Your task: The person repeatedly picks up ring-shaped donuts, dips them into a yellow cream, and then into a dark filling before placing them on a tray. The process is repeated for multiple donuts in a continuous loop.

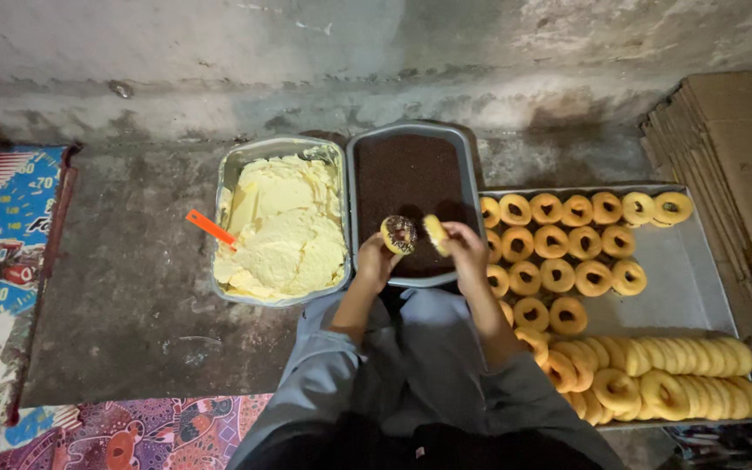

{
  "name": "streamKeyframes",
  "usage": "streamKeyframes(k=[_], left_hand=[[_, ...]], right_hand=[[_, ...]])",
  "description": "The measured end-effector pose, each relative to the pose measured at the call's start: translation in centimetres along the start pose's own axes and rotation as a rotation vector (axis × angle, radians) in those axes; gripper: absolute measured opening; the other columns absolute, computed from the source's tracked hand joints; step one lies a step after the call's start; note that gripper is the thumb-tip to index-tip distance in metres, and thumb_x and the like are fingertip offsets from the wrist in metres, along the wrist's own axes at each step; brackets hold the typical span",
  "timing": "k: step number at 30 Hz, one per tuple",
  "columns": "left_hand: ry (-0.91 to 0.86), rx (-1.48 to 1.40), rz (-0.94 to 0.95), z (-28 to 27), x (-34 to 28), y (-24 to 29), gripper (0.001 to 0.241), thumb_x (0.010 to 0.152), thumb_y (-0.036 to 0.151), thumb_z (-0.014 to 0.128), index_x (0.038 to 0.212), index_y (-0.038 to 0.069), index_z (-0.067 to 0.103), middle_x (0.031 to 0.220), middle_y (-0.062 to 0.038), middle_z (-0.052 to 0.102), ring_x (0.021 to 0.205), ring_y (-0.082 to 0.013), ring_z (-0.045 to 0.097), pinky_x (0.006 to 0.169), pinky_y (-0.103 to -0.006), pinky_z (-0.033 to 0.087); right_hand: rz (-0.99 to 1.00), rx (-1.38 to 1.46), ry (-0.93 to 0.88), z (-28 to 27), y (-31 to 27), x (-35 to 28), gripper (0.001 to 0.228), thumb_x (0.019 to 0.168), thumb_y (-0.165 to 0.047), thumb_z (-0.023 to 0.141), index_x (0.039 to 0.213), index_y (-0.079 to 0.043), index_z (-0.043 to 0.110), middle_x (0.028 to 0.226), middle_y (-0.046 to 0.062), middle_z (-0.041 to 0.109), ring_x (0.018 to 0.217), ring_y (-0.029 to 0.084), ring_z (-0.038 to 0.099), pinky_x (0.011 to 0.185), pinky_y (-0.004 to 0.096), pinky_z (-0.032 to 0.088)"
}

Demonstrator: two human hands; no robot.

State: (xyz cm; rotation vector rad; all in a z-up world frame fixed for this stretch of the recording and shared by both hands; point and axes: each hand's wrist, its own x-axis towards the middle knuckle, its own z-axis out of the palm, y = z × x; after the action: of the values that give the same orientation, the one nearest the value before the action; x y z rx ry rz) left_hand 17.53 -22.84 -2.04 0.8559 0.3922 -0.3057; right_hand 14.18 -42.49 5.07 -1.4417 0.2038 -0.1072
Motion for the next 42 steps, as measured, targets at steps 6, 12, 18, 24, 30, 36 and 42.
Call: streamKeyframes(k=[6, 12, 18, 24, 30, 36, 42], left_hand=[[-0.369, -0.451, -0.027, -0.8, -0.6, -1.2, 0.034, 0.111, 0.013, 0.036, 0.13, -0.001, 0.06, 0.113, -0.015, 0.071, 0.091, -0.0226, 0.068, 0.087, -0.0392, 0.06], [-0.218, -0.356, -0.054, 0.8, -1.1, -0.1, 0.037, 0.107, 0.018, 0.034, 0.131, 0.001, 0.057, 0.118, -0.014, 0.069, 0.095, -0.0219, 0.069, 0.095, -0.0404, 0.06], [-0.046, 0.216, -0.188, 5.5, -3.6, 2.4, 0.042, 0.101, 0.019, 0.046, 0.142, 0.011, 0.049, 0.145, -0.014, 0.047, 0.127, -0.0307, 0.049, 0.095, -0.0511, 0.058], [0.151, 1.072, 0.821, 9.3, -11.2, -1.1, 0.06, 0.094, 0.01, 0.066, 0.15, 0.005, 0.044, 0.162, -0.033, 0.013, 0.139, -0.0507, 0.038, 0.116, -0.0529, 0.038], [-0.078, 1.365, 1.144, 12.3, -19.0, -5.2, 0.04, 0.085, 0.006, 0.069, 0.124, 0.003, 0.061, 0.14, -0.031, 0.049, 0.123, -0.0488, 0.055, 0.103, -0.0502, 0.048], [-0.162, 1.247, 1.073, 13.5, -16.5, -6.3, 0.026, 0.084, -0.003, 0.063, 0.109, 0.0, 0.061, 0.115, -0.021, 0.065, 0.105, -0.0405, 0.064, 0.092, -0.0483, 0.054], [-0.147, 1.278, 1.008, 13.5, -15.6, -7.3, 0.019, 0.084, -0.003, 0.064, 0.102, 0.001, 0.06, 0.105, -0.018, 0.066, 0.096, -0.0395, 0.065, 0.082, -0.047, 0.055]], right_hand=[[-0.887, -0.711, -0.162, 5.4, -5.9, -2.0, 0.026, 0.08, -0.003, 0.073, 0.106, -0.007, 0.075, 0.112, 0.01, 0.071, 0.112, 0.028, 0.064, 0.097, 0.038, 0.054], [-0.59, -0.403, -0.005, 6.6, -6.4, -1.4, 0.04, 0.093, -0.011, 0.071, 0.132, -0.005, 0.061, 0.131, 0.013, 0.064, 0.122, 0.033, 0.062, 0.103, 0.045, 0.049], [0.432, 0.604, -0.039, -0.8, 0.0, 1.1, 0.035, 0.087, -0.016, 0.072, 0.121, -0.015, 0.062, 0.116, 0.01, 0.069, 0.108, 0.031, 0.068, 0.091, 0.054, 0.058], [0.06, 0.754, 0.255, -18.2, 3.9, 1.2, 0.011, 0.101, -0.018, 0.072, 0.102, -0.012, 0.063, 0.1, 0.004, 0.066, 0.093, 0.024, 0.064, 0.08, 0.045, 0.059], [-0.03, 0.52, 0.843, -34.3, 0.5, 1.7, 0.026, 0.086, -0.009, 0.071, 0.104, -0.019, 0.055, 0.096, 0.006, 0.066, 0.081, 0.026, 0.069, 0.065, 0.044, 0.06], [-0.088, 0.502, 0.973, -42.8, -0.4, 5.3, 0.052, 0.081, 0.008, 0.073, 0.114, -0.02, 0.044, 0.106, 0.015, 0.065, 0.082, 0.031, 0.068, 0.062, 0.048, 0.057], [0.14, 0.178, 0.94, -45.7, 1.6, 8.5, 0.042, 0.084, 0.001, 0.072, 0.121, -0.007, 0.056, 0.115, 0.016, 0.067, 0.088, 0.036, 0.074, 0.067, 0.051, 0.066]])
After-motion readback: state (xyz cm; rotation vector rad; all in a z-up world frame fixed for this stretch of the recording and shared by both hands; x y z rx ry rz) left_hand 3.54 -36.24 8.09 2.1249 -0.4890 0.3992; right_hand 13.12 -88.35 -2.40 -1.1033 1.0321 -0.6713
